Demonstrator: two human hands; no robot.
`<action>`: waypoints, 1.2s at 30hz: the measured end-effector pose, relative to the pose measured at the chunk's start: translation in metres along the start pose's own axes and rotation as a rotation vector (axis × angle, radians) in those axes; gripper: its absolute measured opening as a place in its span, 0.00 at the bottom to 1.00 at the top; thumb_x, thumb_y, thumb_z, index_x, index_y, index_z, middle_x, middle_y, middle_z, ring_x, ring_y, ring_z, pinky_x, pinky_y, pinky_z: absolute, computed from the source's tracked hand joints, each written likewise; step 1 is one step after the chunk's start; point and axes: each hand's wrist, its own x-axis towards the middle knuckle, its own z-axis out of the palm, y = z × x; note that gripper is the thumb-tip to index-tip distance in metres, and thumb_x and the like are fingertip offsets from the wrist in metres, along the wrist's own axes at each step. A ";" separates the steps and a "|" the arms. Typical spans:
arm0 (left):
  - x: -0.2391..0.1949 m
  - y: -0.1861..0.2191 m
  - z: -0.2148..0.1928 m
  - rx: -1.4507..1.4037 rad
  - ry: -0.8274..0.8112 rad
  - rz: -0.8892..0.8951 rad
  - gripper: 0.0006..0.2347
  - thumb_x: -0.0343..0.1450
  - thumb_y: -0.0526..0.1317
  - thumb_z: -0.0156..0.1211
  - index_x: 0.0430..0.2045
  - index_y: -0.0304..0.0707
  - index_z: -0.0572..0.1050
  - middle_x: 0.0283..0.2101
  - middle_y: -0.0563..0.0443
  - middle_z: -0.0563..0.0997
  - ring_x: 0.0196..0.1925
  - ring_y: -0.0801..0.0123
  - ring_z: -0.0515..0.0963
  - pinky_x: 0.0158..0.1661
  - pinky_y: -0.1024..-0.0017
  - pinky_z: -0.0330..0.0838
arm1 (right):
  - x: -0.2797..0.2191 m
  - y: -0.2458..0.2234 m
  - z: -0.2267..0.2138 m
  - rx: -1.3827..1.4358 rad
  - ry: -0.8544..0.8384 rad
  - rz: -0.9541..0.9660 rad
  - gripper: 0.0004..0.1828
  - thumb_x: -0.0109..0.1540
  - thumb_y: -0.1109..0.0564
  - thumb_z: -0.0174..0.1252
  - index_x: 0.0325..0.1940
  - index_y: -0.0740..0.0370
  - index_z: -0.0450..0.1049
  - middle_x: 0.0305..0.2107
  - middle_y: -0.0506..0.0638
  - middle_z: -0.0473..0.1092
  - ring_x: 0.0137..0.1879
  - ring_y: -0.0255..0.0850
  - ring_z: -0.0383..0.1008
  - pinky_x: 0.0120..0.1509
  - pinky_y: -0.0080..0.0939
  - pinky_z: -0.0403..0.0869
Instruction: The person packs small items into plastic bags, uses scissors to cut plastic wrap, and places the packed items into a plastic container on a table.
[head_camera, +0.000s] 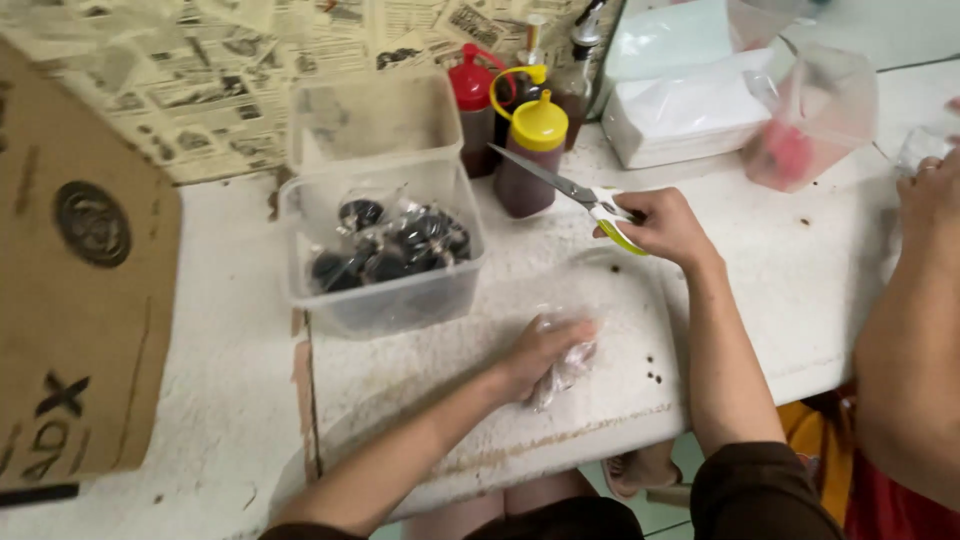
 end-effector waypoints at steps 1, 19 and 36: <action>-0.007 0.008 0.000 0.000 -0.005 -0.008 0.10 0.68 0.47 0.69 0.24 0.41 0.78 0.21 0.53 0.77 0.21 0.73 0.77 0.19 0.75 0.73 | 0.000 0.018 -0.004 -0.001 0.003 0.009 0.08 0.53 0.59 0.69 0.35 0.61 0.79 0.15 0.61 0.66 0.23 0.44 0.65 0.36 0.42 0.67; -0.020 0.053 -0.020 -0.540 0.128 -0.097 0.12 0.69 0.50 0.61 0.34 0.43 0.76 0.30 0.59 0.76 0.26 0.74 0.74 0.17 0.80 0.64 | 0.003 -0.005 0.013 -0.291 -0.240 0.107 0.18 0.57 0.58 0.67 0.52 0.54 0.82 0.49 0.52 0.78 0.56 0.54 0.79 0.60 0.51 0.76; -0.037 0.083 0.006 -0.674 0.309 -0.048 0.12 0.65 0.52 0.59 0.35 0.49 0.77 0.36 0.54 0.81 0.38 0.65 0.79 0.35 0.70 0.75 | -0.031 -0.130 0.051 0.129 -0.408 -0.693 0.56 0.47 0.24 0.66 0.68 0.59 0.63 0.61 0.68 0.61 0.70 0.67 0.62 0.71 0.63 0.66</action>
